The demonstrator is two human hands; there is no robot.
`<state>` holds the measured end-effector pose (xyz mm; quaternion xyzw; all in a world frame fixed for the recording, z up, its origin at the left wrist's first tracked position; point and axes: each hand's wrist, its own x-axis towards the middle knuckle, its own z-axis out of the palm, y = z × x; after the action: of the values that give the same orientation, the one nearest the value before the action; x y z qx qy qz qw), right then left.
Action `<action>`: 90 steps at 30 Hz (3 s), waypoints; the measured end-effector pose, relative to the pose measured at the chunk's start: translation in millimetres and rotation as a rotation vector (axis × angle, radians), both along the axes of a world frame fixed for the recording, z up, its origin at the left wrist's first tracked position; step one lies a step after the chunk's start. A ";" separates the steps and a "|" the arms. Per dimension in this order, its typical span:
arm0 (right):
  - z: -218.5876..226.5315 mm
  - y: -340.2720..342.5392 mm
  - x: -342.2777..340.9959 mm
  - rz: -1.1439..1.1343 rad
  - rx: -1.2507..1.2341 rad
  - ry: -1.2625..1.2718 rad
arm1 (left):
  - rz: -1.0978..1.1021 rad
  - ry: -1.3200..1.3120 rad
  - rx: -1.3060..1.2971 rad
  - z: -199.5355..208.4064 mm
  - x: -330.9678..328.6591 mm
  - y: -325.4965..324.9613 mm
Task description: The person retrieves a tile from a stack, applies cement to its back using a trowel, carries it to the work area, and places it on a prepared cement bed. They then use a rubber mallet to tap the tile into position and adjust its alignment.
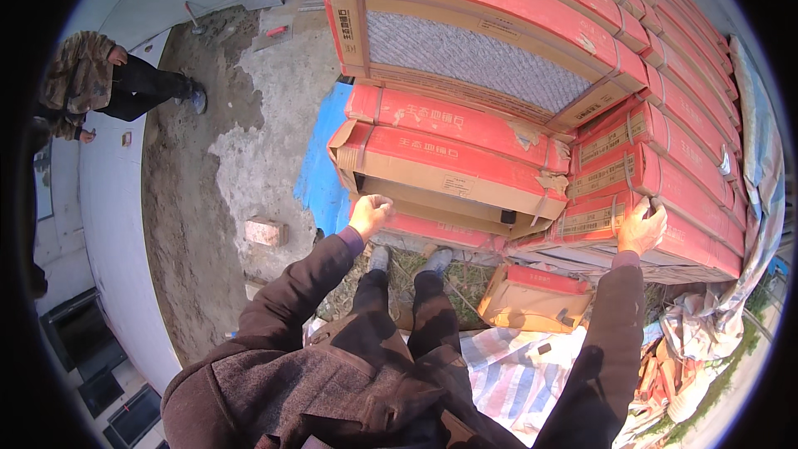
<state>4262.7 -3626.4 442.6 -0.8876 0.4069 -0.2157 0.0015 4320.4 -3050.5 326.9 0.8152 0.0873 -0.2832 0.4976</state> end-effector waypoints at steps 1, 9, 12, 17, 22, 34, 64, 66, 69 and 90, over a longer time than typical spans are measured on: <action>-0.4 -1.8 0.5 -0.027 0.002 0.041 | -0.117 0.061 0.291 -26.2 -13.4 12.0; -1.6 -17.8 -1.8 0.015 0.082 -0.018 | 0.474 0.064 -0.171 -32.4 125.7 52.8; -3.0 -23.3 -2.5 0.045 0.085 0.037 | 0.497 0.030 -0.066 -2.4 166.6 76.1; -7.2 -32.5 -3.0 0.038 0.033 0.081 | 0.209 -0.192 0.470 -32.5 159.2 55.9; -10.4 -39.0 -4.4 0.074 0.010 0.033 | 0.441 -0.146 0.123 -72.9 145.1 60.0; -7.8 -40.5 -6.2 0.108 -0.004 0.069 | 0.686 0.116 -0.573 -68.1 128.3 74.0; -12.7 -56.6 -10.0 0.076 0.018 0.106 | 0.212 -0.036 -0.249 -76.1 98.8 100.2; -7.8 -53.2 -2.4 0.035 0.012 0.105 | 0.198 0.030 -0.242 -57.3 79.8 100.6; 9.0 -20.2 2.0 0.088 -0.009 0.122 | 0.225 0.102 -0.220 -35.0 58.3 99.9; -208.6 266.4 -64.1 -0.485 1.692 -0.656 | 0.488 0.228 -0.278 -33.0 40.9 93.0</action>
<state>4198.6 -3360.0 233.9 -0.3775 0.5816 -0.0823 0.7159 4361.3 -2957.5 293.9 0.6570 0.2964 -0.2542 0.6449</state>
